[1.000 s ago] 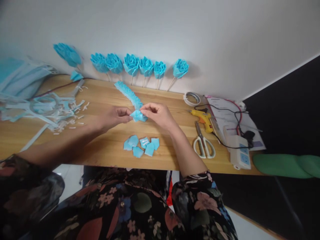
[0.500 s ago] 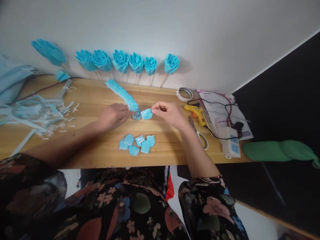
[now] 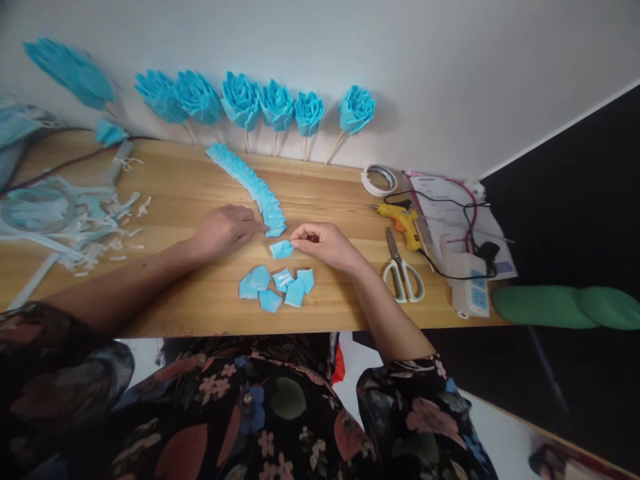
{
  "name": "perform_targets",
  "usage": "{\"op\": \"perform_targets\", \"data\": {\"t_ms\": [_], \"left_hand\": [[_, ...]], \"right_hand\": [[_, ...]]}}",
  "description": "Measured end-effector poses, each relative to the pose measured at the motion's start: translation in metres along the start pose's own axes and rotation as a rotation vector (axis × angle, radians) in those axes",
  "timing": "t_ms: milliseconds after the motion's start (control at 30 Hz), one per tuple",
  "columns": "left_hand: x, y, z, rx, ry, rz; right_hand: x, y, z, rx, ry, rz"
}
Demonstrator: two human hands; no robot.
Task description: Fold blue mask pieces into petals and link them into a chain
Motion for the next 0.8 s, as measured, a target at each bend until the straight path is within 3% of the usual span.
{"op": "perform_targets", "data": {"t_ms": [233,433,800], "left_hand": [[-0.001,-0.002,-0.001,0.035,-0.006,-0.004],[-0.002,0.0,-0.005,0.098,-0.041,-0.053],[-0.001,-0.002,-0.006,0.117,-0.002,0.051]], "right_hand": [[-0.022,0.007,0.01,0.003,0.013,0.069],[-0.023,0.005,0.014,0.025,0.0,0.171],[-0.024,0.008,0.008,0.268,-0.036,0.256]]}}
Point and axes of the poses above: each hand's wrist, its own x-axis away from the middle knuckle, its own y-axis out of the palm, z = x × y, the point moved 7 cm from there along -x, towards the middle knuckle, and after that the axes turned 13 degrees about -x, right-handed, at the moved point
